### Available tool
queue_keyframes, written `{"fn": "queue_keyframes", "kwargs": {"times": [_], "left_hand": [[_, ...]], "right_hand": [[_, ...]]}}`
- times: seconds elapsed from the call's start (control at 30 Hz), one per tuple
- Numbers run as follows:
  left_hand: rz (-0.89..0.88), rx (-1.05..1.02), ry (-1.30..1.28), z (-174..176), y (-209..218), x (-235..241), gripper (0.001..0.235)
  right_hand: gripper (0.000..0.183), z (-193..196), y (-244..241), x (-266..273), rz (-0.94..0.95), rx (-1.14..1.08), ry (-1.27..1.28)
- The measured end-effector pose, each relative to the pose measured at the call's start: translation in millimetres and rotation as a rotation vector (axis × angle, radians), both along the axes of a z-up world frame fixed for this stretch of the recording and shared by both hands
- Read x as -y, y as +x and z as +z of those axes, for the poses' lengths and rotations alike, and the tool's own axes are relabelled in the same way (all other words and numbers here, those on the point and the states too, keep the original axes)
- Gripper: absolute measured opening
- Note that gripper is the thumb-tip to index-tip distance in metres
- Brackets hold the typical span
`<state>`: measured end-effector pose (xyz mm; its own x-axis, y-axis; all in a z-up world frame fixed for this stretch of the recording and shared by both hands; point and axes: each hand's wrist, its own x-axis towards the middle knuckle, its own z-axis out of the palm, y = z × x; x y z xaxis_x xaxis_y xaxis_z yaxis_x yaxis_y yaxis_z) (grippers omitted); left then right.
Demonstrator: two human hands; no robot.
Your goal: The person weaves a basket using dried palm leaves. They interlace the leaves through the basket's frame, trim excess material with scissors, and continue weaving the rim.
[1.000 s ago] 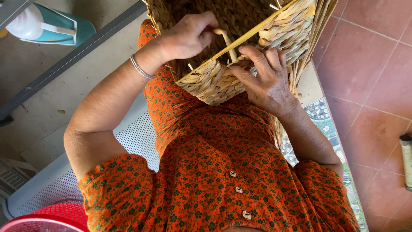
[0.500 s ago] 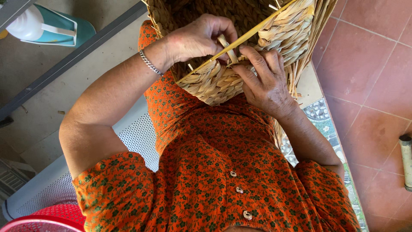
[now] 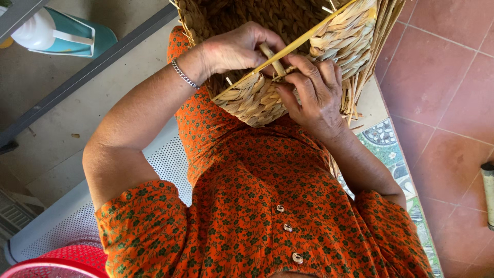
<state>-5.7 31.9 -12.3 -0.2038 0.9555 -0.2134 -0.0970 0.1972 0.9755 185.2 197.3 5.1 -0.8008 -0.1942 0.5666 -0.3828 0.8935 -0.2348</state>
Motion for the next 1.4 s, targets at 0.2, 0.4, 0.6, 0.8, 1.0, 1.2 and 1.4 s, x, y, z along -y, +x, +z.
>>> {"fn": "queue_keyframes", "kwargs": {"times": [0.2,0.4,0.6,0.8,1.0,1.2,1.4], "left_hand": [[0.006,-0.032,0.046,-0.3,0.4,1.2,0.041],[0.069,0.103,0.044,5.8,-3.1,19.3,0.026],[0.088,-0.036,0.006,-0.7,6.8,9.8,0.030],[0.104,-0.179,-0.038,34.8,0.5,41.2,0.053],[0.102,-0.627,0.003,53.6,36.5,70.8,0.083],[0.160,-0.547,-0.080,46.9,34.3,61.7,0.059],[0.196,-0.422,0.149,46.5,18.5,68.1,0.053]], "right_hand": [[0.024,-2.7,-0.8,10.4,-0.078,-0.015,-0.052],[0.022,-2.4,2.5,11.3,-0.038,0.001,-0.192],[0.026,3.2,1.1,15.0,-0.046,-0.044,-0.090],[0.020,10.5,-3.1,15.8,0.001,-0.044,-0.226],[0.018,-0.7,10.4,20.1,0.162,-0.097,-0.379],[0.023,1.0,28.0,20.1,0.317,0.176,-0.576],[0.017,14.7,22.1,28.2,0.527,0.337,-0.694]]}}
